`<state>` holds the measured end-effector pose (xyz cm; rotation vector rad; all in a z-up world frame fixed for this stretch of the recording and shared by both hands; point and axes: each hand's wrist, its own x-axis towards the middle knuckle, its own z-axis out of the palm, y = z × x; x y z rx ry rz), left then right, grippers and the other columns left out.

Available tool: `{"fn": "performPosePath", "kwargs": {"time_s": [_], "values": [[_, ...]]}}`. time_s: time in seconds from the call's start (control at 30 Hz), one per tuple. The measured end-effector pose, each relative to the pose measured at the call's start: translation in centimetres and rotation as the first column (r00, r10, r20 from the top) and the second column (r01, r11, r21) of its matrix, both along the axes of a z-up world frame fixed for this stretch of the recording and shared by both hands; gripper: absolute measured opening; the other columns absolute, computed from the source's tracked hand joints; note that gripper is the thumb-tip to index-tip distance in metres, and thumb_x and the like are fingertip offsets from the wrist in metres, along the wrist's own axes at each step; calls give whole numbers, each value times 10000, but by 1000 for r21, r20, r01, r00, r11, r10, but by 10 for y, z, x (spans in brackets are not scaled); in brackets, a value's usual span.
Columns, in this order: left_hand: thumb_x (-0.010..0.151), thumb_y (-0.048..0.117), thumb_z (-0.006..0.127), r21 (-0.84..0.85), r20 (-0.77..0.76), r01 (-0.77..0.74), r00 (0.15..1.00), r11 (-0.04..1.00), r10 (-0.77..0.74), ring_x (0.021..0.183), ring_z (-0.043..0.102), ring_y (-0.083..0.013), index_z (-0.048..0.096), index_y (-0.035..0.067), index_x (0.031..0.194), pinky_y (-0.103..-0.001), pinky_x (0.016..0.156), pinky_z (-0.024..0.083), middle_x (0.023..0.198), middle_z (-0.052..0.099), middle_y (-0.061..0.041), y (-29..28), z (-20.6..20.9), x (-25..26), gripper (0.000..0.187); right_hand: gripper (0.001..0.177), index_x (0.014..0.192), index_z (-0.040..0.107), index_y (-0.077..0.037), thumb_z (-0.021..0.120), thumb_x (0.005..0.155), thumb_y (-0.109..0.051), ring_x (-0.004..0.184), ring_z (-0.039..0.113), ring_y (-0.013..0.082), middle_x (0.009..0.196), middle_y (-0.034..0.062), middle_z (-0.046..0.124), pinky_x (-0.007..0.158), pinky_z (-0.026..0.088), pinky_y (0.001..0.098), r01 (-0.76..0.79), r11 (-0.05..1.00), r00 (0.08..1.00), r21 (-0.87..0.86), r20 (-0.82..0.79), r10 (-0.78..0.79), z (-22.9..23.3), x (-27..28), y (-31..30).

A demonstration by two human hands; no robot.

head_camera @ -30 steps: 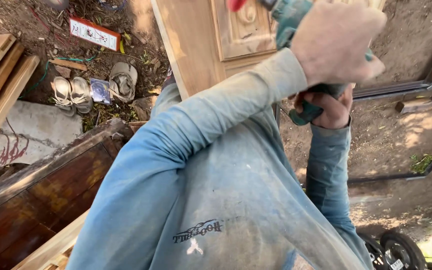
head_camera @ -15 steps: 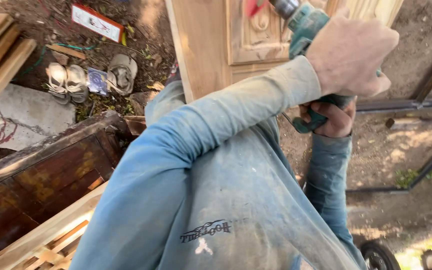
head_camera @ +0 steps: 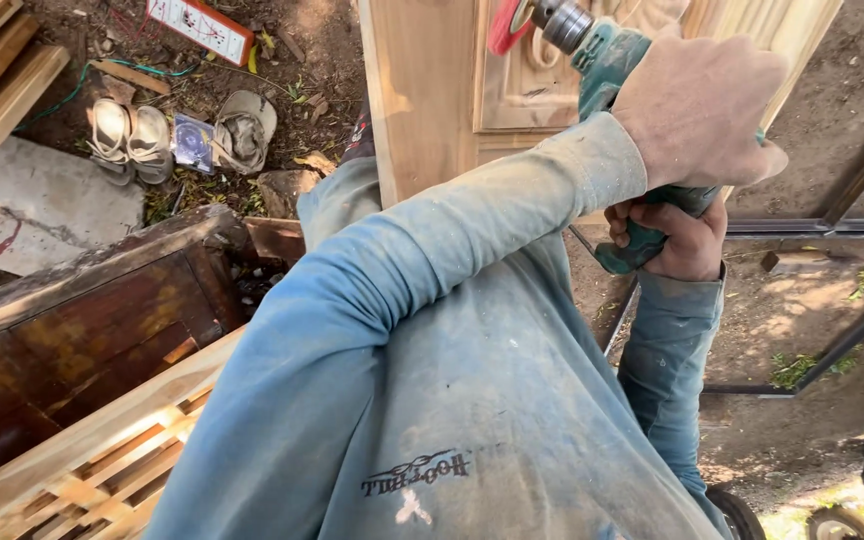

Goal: Using a rotary tool with a sanding attachment to sand a carved wooden door.

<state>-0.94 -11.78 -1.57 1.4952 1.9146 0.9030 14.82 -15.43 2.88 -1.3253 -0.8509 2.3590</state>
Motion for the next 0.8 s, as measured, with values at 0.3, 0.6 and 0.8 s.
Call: {"fn": "performPosePath", "kwargs": {"time_s": [0.3,0.6,0.8], "values": [[677,571,737,-75,69,-46,996,996,51,433,627,-205,642,96,696,-417,431,526,557,596,-59,-3,11,-5,485,298,1097,590,57,529,811,109,732,633,301,874,187,622,656,541,407,-70,998,996,-5,45,70,8,0,10],[760,556,689,-318,167,104,985,942,-53,449,617,-109,663,114,734,-375,477,545,555,632,9,-6,33,-11,443,262,1047,605,89,530,796,95,717,635,312,864,225,646,655,545,419,-123,989,992,-82,24,125,-3,28,17],[731,557,701,-365,230,253,957,896,-177,514,677,-168,713,141,779,-411,553,536,627,696,-15,-5,44,13,419,241,1009,613,104,536,781,101,752,648,332,852,220,645,679,547,427,-30,993,1000,-118,-1,31,-13,71,-3]]}}
